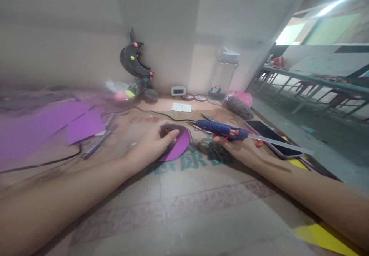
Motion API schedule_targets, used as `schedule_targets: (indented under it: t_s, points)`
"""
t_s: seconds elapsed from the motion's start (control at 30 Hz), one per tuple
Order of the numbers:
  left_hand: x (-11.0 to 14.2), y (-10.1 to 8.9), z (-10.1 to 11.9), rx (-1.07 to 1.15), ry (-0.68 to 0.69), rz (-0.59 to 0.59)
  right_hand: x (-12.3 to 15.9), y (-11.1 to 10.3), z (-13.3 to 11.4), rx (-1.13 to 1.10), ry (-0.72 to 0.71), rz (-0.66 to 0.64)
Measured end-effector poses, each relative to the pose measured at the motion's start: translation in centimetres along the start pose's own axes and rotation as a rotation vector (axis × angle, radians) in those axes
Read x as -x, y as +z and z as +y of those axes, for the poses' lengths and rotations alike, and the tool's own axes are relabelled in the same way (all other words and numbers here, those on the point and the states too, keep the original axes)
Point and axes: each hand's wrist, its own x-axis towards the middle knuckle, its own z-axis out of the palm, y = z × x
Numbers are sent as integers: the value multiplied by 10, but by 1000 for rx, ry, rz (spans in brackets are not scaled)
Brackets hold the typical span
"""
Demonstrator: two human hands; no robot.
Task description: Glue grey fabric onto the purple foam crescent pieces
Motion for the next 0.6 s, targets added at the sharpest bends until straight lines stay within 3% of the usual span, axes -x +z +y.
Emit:
schedule_targets:
  t_s: [0.23, 0.6]
  points:
    - [-1, 0, -1, -2, 29, -5, -1, 1, -6, 42, -75, 27]
    - [-1, -1, 0, -24, 27, 5, 1, 0, -16, 98, -51, 7]
